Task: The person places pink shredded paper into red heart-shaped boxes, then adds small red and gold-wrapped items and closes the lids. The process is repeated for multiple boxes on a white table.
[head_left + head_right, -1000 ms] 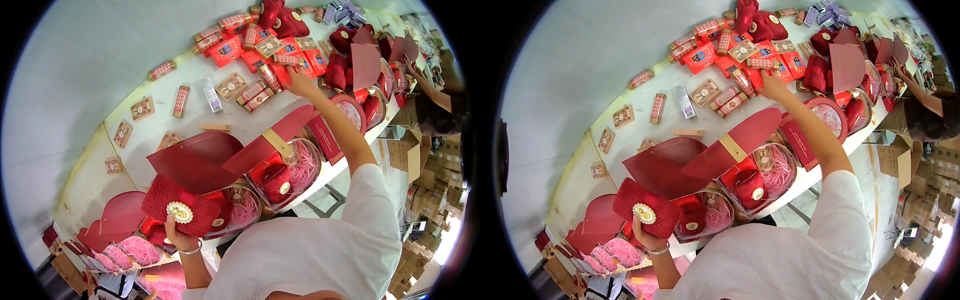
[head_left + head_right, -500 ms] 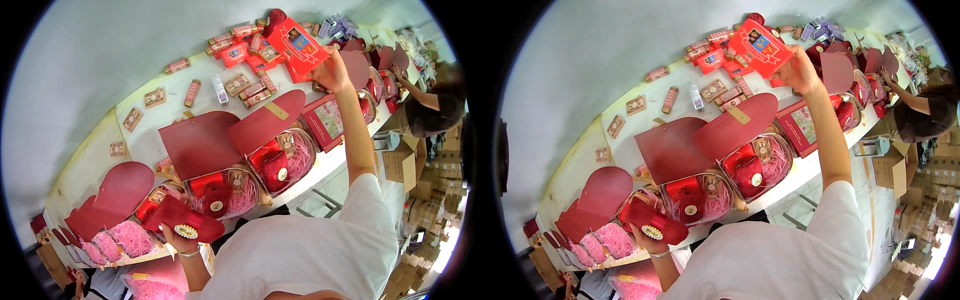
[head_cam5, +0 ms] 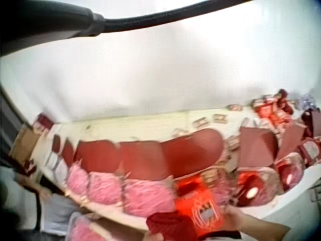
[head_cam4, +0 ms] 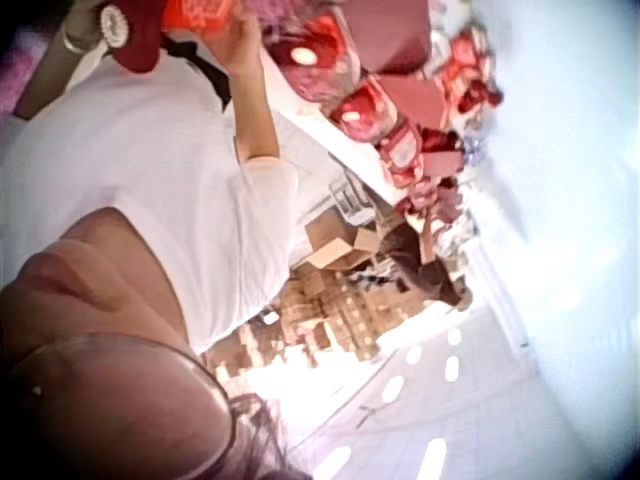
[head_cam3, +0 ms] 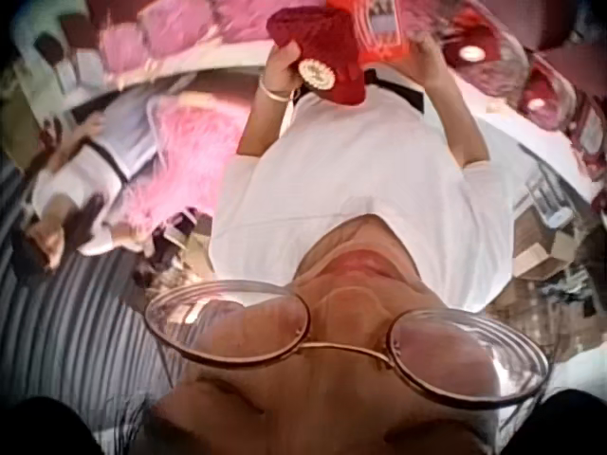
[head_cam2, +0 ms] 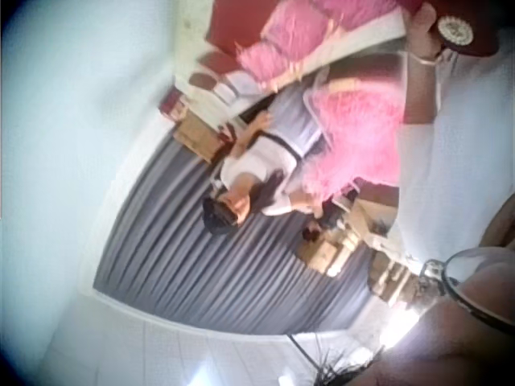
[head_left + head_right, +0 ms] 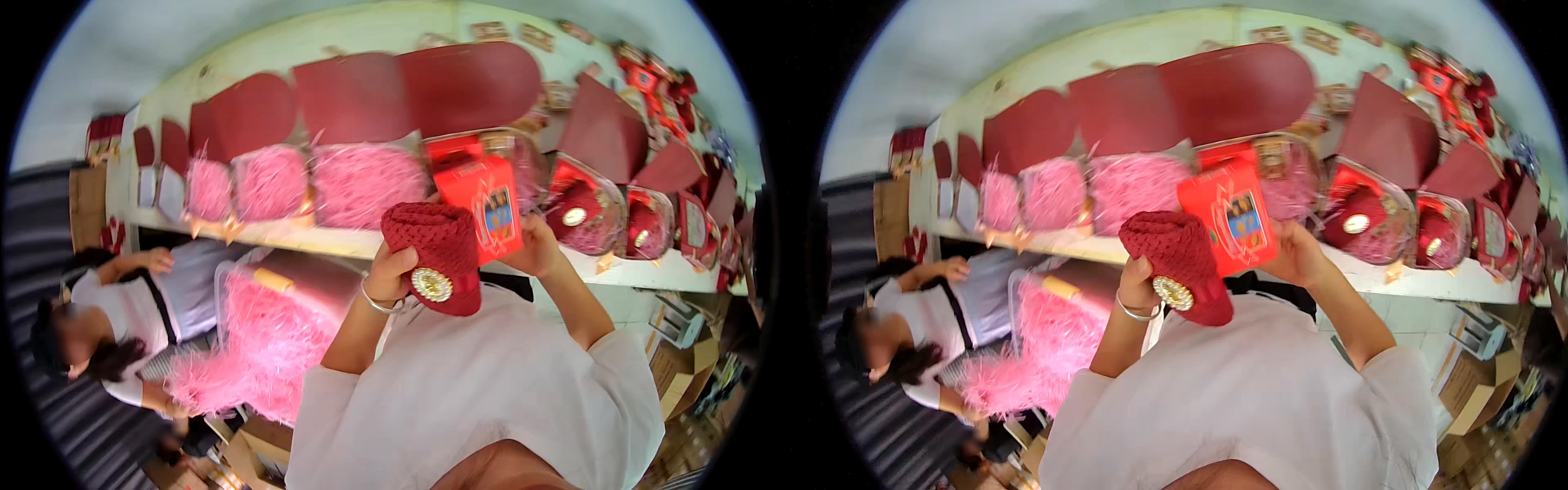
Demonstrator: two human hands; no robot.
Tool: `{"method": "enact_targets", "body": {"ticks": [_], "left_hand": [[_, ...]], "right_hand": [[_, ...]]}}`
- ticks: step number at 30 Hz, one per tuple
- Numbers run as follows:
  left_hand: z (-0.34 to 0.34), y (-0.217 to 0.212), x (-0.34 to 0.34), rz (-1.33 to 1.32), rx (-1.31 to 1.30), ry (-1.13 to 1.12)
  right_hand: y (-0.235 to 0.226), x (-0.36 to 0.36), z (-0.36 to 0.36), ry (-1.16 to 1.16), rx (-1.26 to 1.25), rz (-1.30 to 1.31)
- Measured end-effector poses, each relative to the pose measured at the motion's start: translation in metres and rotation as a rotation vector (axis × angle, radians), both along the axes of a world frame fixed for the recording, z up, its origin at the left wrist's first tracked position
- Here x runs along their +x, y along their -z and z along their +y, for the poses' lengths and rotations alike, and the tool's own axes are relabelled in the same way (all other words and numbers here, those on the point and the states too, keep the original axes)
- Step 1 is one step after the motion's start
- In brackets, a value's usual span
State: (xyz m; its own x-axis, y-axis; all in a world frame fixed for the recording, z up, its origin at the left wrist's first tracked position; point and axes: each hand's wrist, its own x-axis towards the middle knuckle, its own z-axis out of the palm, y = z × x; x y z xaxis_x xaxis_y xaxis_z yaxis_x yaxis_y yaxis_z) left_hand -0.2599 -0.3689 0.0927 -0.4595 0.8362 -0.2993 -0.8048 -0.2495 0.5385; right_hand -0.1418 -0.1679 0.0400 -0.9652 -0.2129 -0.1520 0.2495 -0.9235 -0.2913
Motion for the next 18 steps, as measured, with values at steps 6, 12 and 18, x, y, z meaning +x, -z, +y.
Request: {"method": "enact_targets", "body": {"ticks": [6,12,18], "left_hand": [[-0.108,0.018,-0.024,-0.023,-0.096,0.067],[-0.118,0.022,-0.049,-0.032,-0.003,0.087],[-0.137,0.039,-0.082,0.427,-0.267,-0.033]], "right_hand": [[-0.021,-0.048,-0.102,0.166,0.724,-0.123],[-0.015,-0.096,-0.126,0.501,0.897,-0.232],[0.001,-0.136,-0.149,0.510,0.962,-0.092]]}}
